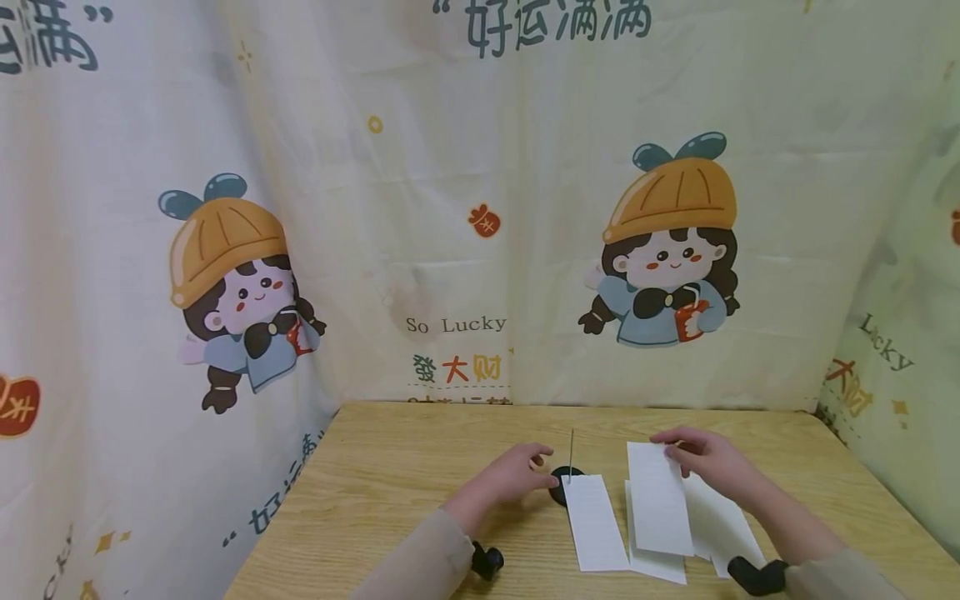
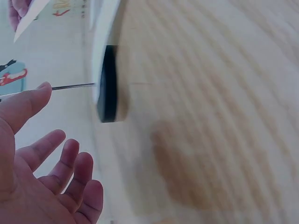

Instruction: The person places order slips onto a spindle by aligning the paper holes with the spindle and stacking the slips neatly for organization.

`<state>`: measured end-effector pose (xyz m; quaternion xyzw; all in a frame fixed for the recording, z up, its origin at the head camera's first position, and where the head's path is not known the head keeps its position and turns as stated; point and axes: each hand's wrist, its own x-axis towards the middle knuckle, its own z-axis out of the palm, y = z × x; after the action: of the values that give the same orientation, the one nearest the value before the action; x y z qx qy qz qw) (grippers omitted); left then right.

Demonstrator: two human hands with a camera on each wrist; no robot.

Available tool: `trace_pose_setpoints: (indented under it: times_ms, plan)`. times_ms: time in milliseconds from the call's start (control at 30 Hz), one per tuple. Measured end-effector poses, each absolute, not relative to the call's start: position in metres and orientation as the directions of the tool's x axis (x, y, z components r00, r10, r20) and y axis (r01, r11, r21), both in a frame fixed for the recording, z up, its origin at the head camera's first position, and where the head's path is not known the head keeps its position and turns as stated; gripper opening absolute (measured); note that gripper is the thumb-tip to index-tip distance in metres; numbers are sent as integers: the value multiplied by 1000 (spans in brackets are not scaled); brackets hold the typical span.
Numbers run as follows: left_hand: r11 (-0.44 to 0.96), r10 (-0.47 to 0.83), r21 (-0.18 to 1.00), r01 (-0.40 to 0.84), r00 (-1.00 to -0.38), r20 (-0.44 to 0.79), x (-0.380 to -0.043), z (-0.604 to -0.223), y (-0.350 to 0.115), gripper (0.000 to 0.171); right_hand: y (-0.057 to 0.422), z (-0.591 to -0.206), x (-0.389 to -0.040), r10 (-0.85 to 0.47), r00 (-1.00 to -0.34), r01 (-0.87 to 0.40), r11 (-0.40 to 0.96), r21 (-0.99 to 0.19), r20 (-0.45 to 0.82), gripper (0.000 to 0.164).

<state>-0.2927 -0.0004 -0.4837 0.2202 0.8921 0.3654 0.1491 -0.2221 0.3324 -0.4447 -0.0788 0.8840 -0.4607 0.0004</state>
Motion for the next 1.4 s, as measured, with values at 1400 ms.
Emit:
trace_pose_setpoints:
  times_ms: [1400]
  plan:
    - [456, 403, 843, 286, -911, 92, -286, -440, 34, 22, 257, -433, -262, -150, -975, -215, 459, -862, 163, 25]
